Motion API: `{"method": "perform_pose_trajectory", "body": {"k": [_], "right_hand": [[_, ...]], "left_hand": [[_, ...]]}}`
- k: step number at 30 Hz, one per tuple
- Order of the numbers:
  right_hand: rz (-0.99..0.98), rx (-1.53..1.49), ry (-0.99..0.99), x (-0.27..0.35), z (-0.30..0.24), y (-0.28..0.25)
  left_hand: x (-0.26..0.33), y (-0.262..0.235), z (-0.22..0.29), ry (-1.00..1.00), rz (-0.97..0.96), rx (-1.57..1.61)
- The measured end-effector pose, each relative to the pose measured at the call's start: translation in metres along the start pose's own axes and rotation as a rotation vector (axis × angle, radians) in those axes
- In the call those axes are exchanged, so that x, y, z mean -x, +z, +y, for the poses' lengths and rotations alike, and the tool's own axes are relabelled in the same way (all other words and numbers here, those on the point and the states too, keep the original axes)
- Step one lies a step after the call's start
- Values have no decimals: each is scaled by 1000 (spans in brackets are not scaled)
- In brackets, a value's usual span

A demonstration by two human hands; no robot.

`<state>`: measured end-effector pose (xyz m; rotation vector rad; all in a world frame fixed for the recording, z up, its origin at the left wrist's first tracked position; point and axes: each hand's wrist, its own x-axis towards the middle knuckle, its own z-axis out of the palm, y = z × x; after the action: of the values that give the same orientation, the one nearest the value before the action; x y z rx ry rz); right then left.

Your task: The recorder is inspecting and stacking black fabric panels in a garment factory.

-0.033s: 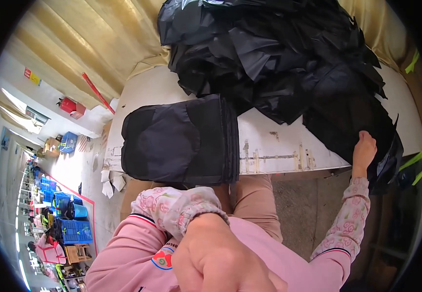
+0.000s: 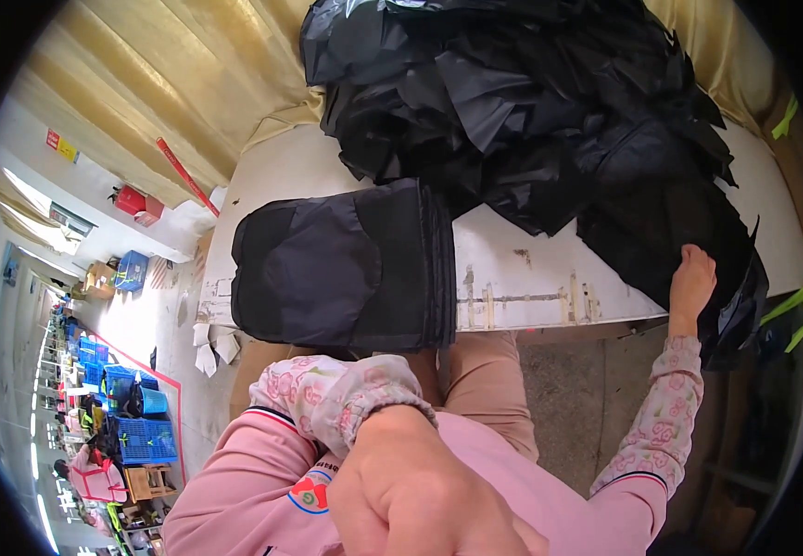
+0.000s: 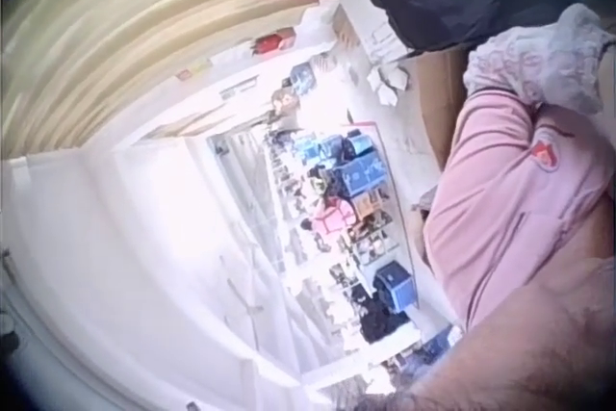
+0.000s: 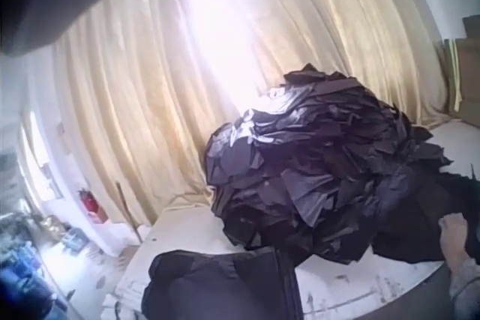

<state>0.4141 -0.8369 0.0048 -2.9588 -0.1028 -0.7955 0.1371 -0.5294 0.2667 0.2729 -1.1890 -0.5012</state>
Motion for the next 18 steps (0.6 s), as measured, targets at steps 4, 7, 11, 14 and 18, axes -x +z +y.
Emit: {"method": "perform_pose_trajectory", "body": {"k": [4, 7, 11, 14, 18], "right_hand": [[241, -19, -81, -5, -19, 17], [-38, 48, 19, -11, 2, 25], [-26, -47, 95, -23, -8, 24], [232, -366, -97, -7, -64, -24], [96, -805, -216, 58, -160, -83]], "left_hand": [[-5, 1, 5, -43, -12, -1], [-13, 8, 20, -641, 218, 279], [2, -13, -5, -393, 81, 0], [46, -53, -7, -344, 301, -472], [135, -136, -11, -588, 1346, -433]]}}
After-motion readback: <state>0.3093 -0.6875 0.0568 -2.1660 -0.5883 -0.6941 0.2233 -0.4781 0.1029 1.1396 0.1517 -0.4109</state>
